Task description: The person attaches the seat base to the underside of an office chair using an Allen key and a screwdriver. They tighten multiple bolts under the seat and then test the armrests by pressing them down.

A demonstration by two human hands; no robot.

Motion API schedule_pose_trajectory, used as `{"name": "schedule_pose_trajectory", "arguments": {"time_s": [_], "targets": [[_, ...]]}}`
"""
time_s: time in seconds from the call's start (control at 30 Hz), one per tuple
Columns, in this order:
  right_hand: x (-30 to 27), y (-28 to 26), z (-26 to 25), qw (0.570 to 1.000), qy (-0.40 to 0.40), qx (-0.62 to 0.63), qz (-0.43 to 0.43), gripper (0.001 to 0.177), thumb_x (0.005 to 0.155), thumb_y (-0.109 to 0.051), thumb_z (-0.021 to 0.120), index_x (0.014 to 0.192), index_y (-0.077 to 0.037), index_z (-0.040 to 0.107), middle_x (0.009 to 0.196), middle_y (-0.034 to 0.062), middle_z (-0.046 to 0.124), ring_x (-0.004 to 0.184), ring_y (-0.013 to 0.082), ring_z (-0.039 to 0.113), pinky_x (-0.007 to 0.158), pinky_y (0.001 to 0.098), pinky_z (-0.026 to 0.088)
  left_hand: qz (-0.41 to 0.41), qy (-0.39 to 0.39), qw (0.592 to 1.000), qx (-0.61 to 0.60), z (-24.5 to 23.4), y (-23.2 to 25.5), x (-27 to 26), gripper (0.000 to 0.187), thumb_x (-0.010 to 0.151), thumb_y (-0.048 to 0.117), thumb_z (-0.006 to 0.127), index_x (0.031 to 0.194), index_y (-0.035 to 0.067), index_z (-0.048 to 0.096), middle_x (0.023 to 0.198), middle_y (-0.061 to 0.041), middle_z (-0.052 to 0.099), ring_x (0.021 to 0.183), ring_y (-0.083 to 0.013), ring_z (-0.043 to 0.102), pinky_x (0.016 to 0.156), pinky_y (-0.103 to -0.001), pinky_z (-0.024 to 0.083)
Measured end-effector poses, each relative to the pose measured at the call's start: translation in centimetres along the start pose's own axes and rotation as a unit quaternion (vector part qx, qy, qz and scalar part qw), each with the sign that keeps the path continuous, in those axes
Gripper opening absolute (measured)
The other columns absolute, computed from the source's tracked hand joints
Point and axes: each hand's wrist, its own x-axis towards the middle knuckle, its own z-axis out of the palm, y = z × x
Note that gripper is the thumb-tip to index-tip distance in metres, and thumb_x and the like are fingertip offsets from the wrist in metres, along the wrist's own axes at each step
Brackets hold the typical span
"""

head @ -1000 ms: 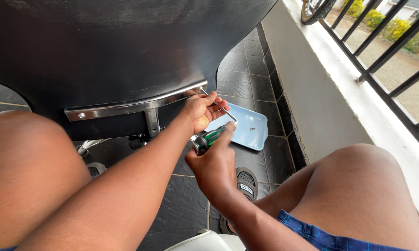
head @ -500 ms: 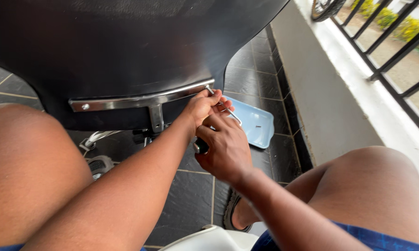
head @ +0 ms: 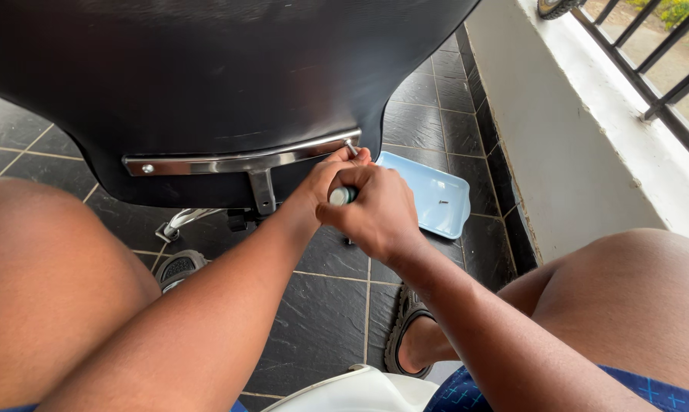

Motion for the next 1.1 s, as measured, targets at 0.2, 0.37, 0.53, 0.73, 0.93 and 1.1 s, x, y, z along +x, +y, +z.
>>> {"name": "schedule_pose_trajectory", "arguments": {"time_s": [0.2, 0.37, 0.53, 0.73, 0.93, 1.1], "targets": [[0.9, 1.4, -0.9, 0.945, 0.079, 0.316, 0.036, 0.016, 0.072, -0.017, 0.072, 0.079, -0.002, 0.071, 0.059, 0.0025, 0.061, 0.051, 0.0103, 0.054, 0.048, 0.0274, 0.042, -0.013, -0.001, 0.998, -0.067, -0.3, -0.3, -1.0, 0.009, 0.103, 0.016, 0.054, 0.111, 0.014, 0.059, 0.103, -0.003, 0.067, 0.092, -0.0181, 0.068, 0.086, -0.040, 0.058], [2.0, 3.5, -2.0, 0.838, 0.153, 0.520, 0.068, 0.011, 0.075, -0.009, 0.067, 0.069, 0.000, 0.065, 0.057, 0.0039, 0.051, 0.049, 0.0115, 0.043, 0.046, 0.0276, 0.034, 0.003, 0.011, 0.996, -0.085, 1.2, -1.0, -2.0, 0.023, 0.107, 0.033, 0.052, 0.109, 0.011, 0.060, 0.094, -0.004, 0.063, 0.089, -0.0187, 0.065, 0.087, -0.042, 0.058], [2.8, 4.5, -3.3, 0.729, 0.211, 0.628, 0.170, 0.006, 0.076, -0.015, 0.063, 0.073, -0.009, 0.062, 0.057, -0.0012, 0.045, 0.048, 0.0118, 0.039, 0.048, 0.0291, 0.036, 0.007, 0.044, 0.995, -0.092, 2.1, -1.1, -2.6, 0.022, 0.106, 0.031, 0.052, 0.109, 0.011, 0.060, 0.093, -0.003, 0.061, 0.089, -0.0206, 0.066, 0.087, -0.042, 0.059], [3.3, 6.2, -4.5, 0.654, 0.241, 0.671, 0.255, 0.024, 0.077, -0.019, 0.064, 0.063, -0.018, 0.044, 0.054, -0.0030, 0.043, 0.044, 0.0122, 0.039, 0.048, 0.0305, 0.039, -0.004, 0.063, 0.996, -0.065, 2.5, -0.6, -2.8, 0.022, 0.105, 0.031, 0.053, 0.109, 0.010, 0.060, 0.094, -0.004, 0.062, 0.093, -0.0232, 0.067, 0.089, -0.042, 0.061], [4.2, 9.7, -3.9, 0.550, 0.251, 0.719, 0.342, 0.028, 0.082, -0.019, 0.064, 0.064, -0.022, 0.042, 0.053, -0.0088, 0.044, 0.044, 0.0060, 0.042, 0.048, 0.0277, 0.040, -0.011, 0.092, 0.995, -0.042, 3.1, -0.3, -2.9, 0.022, 0.103, 0.031, 0.054, 0.109, 0.011, 0.060, 0.095, -0.005, 0.062, 0.095, -0.0236, 0.068, 0.089, -0.043, 0.061], [4.8, 13.0, -2.0, 0.436, 0.265, 0.727, 0.458, 0.019, 0.094, -0.022, 0.063, 0.088, -0.006, 0.055, 0.077, 0.0002, 0.058, 0.058, 0.0082, 0.059, 0.055, 0.0287, 0.055, -0.016, 0.105, 0.994, -0.021, 3.2, -0.1, -3.3, 0.020, 0.103, 0.028, 0.054, 0.110, 0.010, 0.058, 0.096, -0.007, 0.063, 0.095, -0.0241, 0.069, 0.092, -0.046, 0.062]]}}
